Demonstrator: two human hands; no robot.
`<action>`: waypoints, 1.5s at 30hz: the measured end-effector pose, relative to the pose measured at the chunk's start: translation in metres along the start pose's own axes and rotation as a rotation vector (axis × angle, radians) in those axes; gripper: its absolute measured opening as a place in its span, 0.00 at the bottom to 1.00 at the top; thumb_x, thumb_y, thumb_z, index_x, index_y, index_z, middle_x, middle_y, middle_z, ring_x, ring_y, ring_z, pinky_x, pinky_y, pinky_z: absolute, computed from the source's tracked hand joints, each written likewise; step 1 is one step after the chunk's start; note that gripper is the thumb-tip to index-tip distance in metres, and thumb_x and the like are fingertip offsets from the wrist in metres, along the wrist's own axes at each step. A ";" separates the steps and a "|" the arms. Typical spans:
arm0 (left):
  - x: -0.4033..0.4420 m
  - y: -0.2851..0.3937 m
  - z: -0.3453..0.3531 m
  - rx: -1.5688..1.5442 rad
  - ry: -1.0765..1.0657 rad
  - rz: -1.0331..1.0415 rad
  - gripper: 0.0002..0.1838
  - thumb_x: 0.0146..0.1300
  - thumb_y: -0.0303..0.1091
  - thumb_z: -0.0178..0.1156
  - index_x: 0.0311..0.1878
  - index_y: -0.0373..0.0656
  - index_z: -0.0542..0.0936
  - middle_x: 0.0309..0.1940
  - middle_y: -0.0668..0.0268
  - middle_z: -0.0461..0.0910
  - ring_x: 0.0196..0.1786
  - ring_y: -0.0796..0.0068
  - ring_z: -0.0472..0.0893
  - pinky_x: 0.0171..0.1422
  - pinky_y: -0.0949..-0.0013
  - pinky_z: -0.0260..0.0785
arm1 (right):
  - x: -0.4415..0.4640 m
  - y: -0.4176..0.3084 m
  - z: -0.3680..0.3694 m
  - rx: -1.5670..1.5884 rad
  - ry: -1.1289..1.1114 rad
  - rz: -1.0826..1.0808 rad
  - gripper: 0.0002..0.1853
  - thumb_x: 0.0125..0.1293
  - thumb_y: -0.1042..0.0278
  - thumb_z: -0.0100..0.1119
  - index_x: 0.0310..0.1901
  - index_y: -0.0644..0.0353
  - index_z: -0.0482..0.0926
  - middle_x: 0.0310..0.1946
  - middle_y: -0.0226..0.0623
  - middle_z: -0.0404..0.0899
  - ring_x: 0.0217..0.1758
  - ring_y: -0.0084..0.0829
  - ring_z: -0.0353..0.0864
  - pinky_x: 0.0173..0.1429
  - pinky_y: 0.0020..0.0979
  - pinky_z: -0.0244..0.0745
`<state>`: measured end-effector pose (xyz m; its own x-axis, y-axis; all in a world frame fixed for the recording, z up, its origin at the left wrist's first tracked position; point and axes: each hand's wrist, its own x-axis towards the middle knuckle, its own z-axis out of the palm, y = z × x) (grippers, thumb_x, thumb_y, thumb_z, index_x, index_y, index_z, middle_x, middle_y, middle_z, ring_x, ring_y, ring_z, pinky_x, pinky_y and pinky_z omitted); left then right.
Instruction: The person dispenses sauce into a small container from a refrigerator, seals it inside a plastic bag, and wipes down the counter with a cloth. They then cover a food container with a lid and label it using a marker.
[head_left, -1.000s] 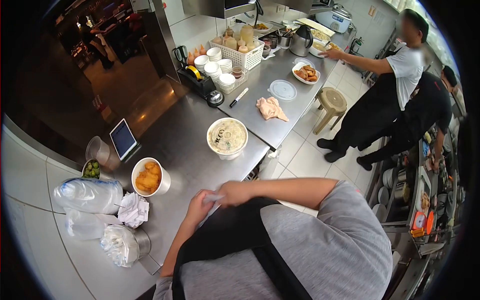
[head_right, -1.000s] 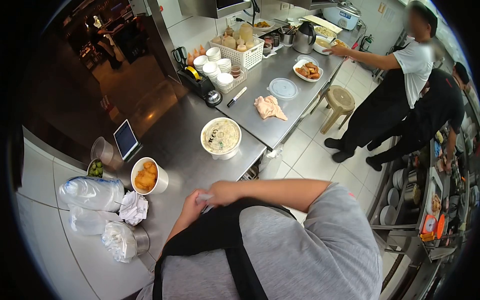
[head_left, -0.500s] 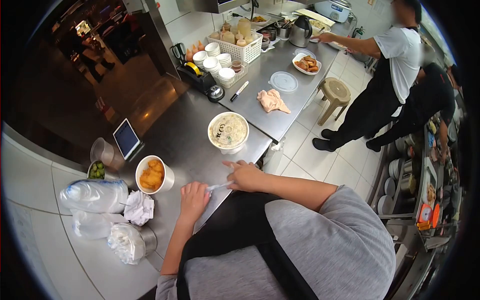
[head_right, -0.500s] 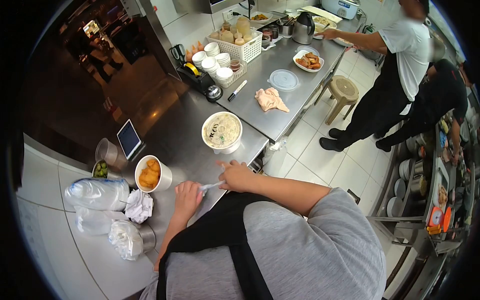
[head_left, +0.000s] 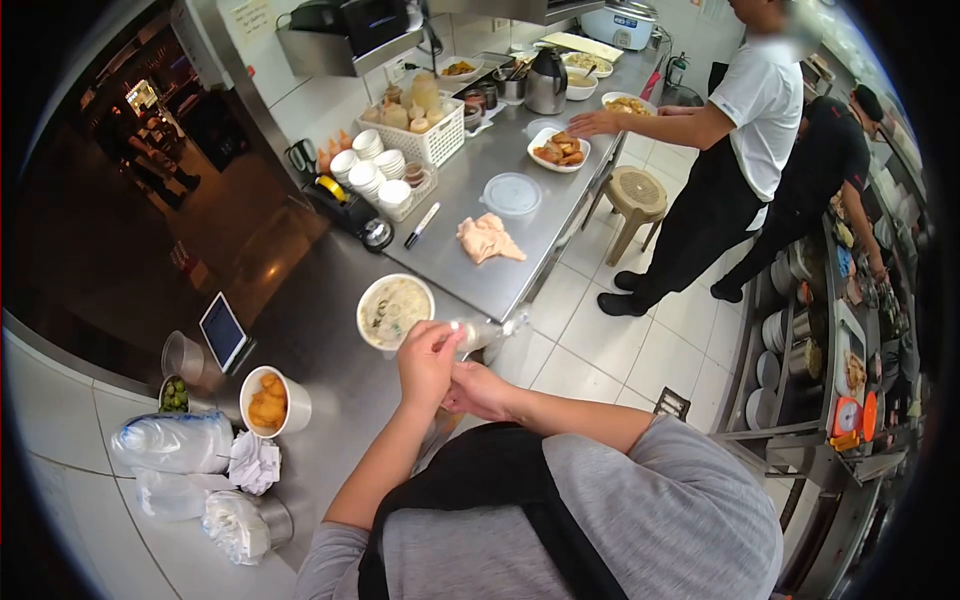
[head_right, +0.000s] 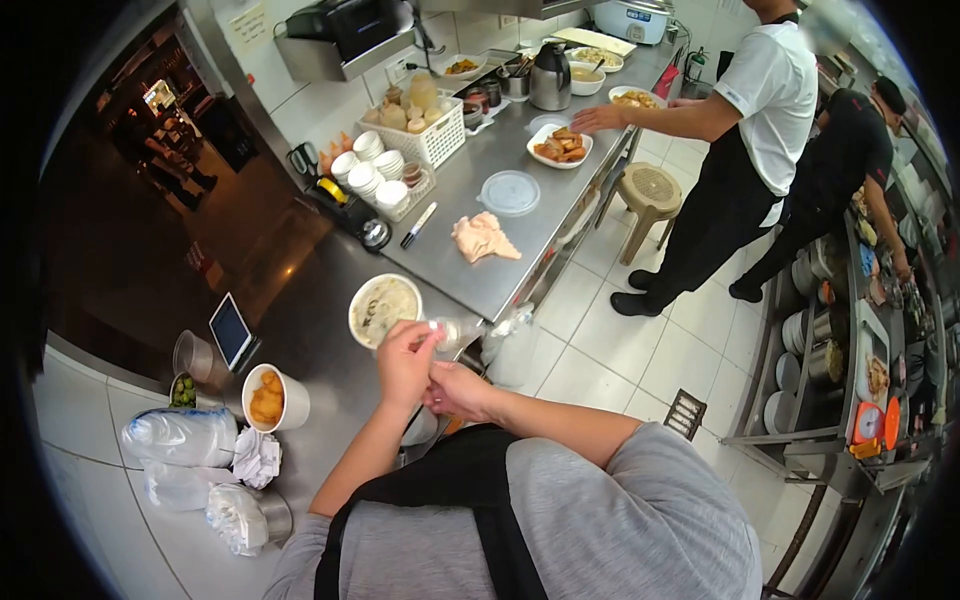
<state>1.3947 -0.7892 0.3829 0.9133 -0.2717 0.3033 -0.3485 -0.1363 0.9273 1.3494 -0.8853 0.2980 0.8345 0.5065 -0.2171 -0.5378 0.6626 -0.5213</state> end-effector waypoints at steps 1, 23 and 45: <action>-0.002 -0.008 0.012 0.199 -0.039 0.056 0.05 0.55 0.24 0.63 0.35 0.36 0.82 0.30 0.62 0.78 0.30 0.70 0.79 0.36 0.71 0.71 | -0.010 -0.012 -0.018 -0.006 -0.009 -0.007 0.12 0.71 0.55 0.47 0.41 0.52 0.76 0.35 0.31 0.80 0.33 0.31 0.79 0.37 0.31 0.70; 0.085 0.056 0.265 0.229 -0.511 0.245 0.10 0.49 0.28 0.69 0.32 0.39 0.78 0.33 0.63 0.77 0.36 0.68 0.78 0.39 0.70 0.71 | -0.228 -0.264 -0.144 -0.421 0.370 -0.398 0.12 0.68 0.76 0.50 0.50 0.62 0.77 0.45 0.33 0.75 0.51 0.24 0.73 0.59 0.30 0.67; 0.311 0.013 0.317 0.082 -0.383 0.267 0.09 0.51 0.24 0.62 0.37 0.44 0.77 0.29 0.64 0.79 0.34 0.64 0.80 0.38 0.65 0.72 | -0.111 -0.480 -0.187 -0.799 0.140 -0.434 0.12 0.63 0.79 0.58 0.49 0.61 0.75 0.47 0.32 0.69 0.32 0.21 0.75 0.32 0.20 0.72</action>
<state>1.6077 -1.1777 0.4203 0.6511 -0.6375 0.4120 -0.5902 -0.0839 0.8029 1.5376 -1.3627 0.4177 0.9787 0.1965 0.0595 0.0249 0.1744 -0.9844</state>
